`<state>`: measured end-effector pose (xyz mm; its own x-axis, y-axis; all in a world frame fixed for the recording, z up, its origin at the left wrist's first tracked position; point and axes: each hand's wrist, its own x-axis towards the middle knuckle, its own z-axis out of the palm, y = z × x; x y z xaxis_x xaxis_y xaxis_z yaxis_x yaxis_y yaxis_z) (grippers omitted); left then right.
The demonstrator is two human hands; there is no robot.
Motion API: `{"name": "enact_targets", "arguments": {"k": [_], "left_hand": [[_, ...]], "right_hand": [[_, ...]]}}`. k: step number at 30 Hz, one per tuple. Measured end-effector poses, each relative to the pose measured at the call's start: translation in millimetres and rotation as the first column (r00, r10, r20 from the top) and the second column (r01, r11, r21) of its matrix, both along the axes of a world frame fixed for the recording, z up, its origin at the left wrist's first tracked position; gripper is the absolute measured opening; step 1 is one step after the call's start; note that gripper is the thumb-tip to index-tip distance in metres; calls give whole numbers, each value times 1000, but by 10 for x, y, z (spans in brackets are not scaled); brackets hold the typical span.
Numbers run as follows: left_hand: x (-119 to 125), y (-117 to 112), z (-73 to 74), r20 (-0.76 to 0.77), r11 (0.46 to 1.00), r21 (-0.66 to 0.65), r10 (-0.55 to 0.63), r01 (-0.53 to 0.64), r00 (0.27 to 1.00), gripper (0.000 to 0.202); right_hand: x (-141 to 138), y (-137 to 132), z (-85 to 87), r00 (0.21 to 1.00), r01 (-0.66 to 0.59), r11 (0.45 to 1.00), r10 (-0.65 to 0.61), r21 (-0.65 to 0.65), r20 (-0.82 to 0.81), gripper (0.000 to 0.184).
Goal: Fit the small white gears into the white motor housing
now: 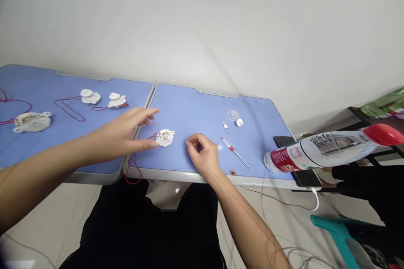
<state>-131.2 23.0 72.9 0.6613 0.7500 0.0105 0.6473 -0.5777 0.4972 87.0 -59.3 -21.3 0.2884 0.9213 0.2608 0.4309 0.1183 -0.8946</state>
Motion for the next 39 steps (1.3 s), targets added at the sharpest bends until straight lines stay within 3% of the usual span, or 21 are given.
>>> {"name": "enact_targets", "arguments": {"k": [3,7,11,15,18,22,32,39], "left_hand": [[89,33,-86,-202,996,24,-77,83,976,97],[246,97,-266,-318,989,-22,-146,147,937,82],[360,168,-395,-237,987,-59,-159,149,959,52],[391,243,-498,-16,985,-126,-117,115,993,48],[373,286,-581,175,963,-262,-21,67,984,50],[346,301,-672,334,864,-501,140,50,932,55],[355,232,-704,381,800,-600,264,20,886,61],[376,181,-673,394,797,-604,277,20,876,69]], "right_hand": [[-46,122,42,977,-83,994,67,-70,-203,15],[-22,339,112,880,-206,970,126,-130,-458,26],[5,508,166,776,-304,941,154,-148,-612,32],[10,537,180,724,-321,935,140,-150,-676,29],[4,494,201,730,-281,947,108,-152,-674,25],[-19,439,243,765,-252,952,85,-175,-638,24],[-58,403,219,811,-250,935,62,-250,-582,25],[-55,366,211,956,-135,970,74,-201,-283,13]]}}
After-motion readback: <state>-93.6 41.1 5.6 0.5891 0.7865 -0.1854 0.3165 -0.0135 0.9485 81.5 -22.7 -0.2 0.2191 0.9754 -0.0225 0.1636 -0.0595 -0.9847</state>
